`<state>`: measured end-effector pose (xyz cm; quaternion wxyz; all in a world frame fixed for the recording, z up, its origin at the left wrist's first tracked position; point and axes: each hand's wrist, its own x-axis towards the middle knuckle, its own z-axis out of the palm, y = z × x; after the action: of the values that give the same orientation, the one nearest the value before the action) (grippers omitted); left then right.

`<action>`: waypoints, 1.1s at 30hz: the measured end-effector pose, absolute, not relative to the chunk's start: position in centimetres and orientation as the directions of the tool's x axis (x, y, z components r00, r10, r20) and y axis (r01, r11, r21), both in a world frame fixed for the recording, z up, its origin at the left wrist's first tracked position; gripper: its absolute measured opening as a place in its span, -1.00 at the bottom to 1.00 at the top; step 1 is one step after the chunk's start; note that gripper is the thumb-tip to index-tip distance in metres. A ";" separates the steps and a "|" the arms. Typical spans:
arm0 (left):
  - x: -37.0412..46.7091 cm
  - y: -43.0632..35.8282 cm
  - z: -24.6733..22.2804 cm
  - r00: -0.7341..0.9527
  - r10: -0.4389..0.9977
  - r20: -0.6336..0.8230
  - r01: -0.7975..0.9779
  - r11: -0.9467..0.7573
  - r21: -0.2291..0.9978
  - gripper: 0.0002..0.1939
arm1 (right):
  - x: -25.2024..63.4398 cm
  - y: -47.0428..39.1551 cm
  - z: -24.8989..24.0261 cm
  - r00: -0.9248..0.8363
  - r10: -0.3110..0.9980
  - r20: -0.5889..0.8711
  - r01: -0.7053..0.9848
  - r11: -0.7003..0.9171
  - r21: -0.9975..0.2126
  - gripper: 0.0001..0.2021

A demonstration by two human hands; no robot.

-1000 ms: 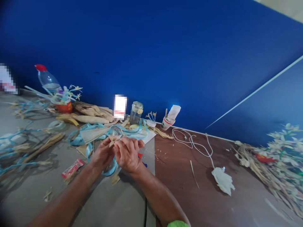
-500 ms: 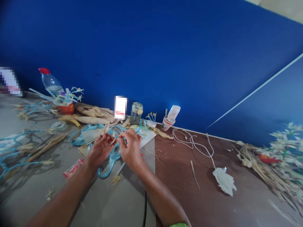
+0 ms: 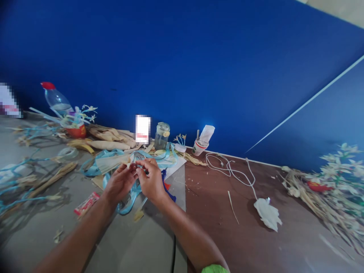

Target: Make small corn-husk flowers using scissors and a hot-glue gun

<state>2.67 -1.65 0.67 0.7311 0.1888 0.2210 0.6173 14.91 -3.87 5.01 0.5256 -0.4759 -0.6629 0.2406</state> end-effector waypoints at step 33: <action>2.5 -1.8 1.8 0.087 0.996 0.028 -0.776 0.050 0.629 -0.81 | 19.6 -3.5 5.8 -0.134 0.933 0.333 0.744 0.316 -0.588 -0.89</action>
<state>2.45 -1.83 1.79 0.6919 0.2546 0.2157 0.6402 19.56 -3.46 5.84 0.3338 -0.5672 -0.7394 0.1418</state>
